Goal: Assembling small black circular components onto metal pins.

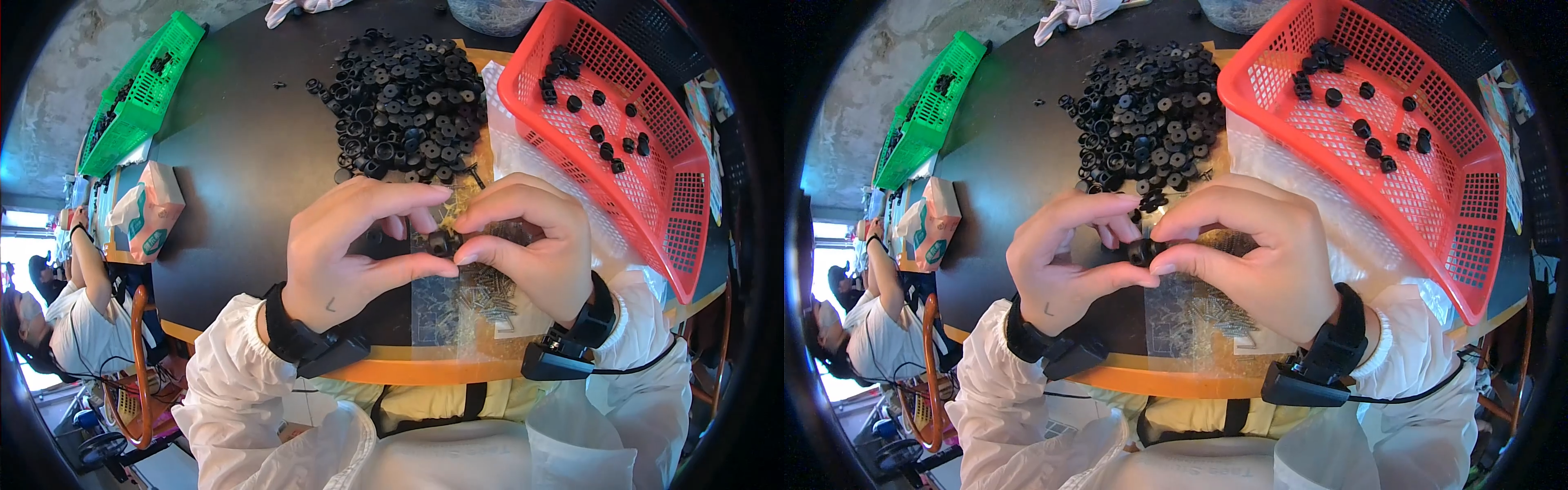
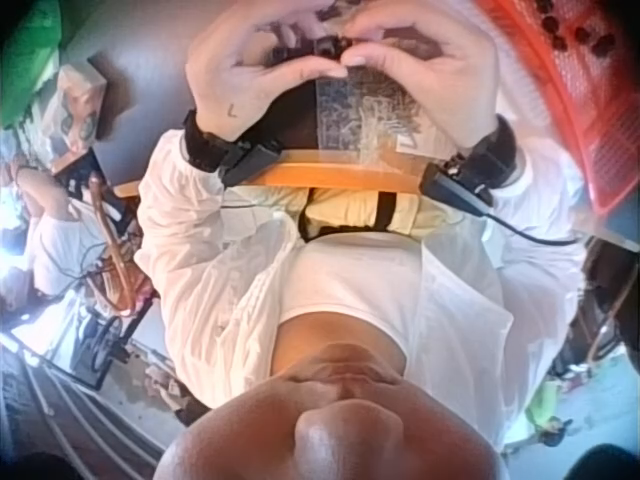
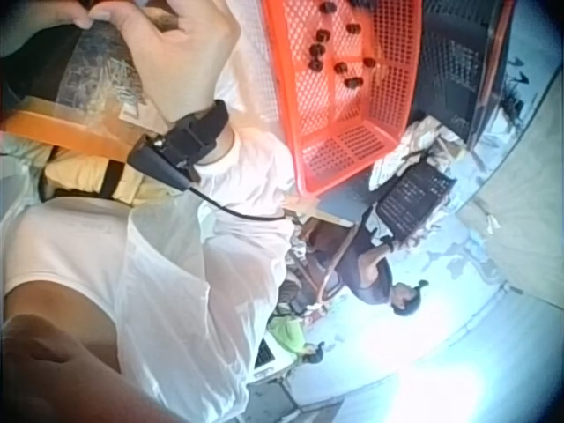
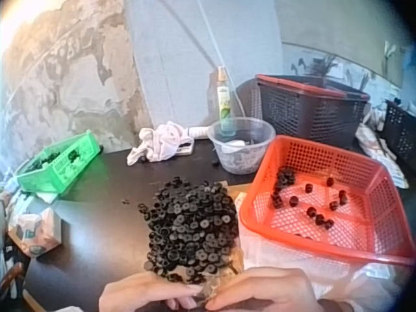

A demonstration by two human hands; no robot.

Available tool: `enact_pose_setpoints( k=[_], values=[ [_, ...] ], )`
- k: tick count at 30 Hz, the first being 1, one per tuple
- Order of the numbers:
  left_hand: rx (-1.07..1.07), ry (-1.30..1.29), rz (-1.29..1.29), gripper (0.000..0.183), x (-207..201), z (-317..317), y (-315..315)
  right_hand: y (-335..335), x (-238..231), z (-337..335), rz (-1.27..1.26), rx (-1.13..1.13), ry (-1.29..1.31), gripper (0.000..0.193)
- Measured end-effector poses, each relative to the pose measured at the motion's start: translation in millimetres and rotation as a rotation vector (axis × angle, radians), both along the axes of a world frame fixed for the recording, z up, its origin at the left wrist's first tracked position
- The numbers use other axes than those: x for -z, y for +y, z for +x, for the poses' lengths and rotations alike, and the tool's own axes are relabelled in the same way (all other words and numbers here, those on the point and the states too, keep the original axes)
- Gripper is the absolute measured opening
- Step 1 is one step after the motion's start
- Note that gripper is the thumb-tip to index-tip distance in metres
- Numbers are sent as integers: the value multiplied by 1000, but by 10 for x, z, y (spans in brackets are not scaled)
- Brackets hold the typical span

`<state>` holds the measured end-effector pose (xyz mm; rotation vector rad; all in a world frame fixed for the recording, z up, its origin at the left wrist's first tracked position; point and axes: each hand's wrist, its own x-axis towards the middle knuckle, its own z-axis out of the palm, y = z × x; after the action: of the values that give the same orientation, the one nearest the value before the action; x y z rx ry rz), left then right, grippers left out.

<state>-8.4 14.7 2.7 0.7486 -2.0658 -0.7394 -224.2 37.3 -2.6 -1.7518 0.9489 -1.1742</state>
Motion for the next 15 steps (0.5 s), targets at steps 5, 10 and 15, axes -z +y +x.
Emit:
enact_pose_setpoints(
  k=[5,10,15],
  values=[
    [34,74,22,59,14,11,26,15,-12,7,-38,-30,-74,22],
    [21,83,-38,59,26,12,16,13,2,22,-33,-60,-140,21],
    [5,65,-70,58,23,-1,11,25,21,34,32,-75,-205,22]
  ],
)
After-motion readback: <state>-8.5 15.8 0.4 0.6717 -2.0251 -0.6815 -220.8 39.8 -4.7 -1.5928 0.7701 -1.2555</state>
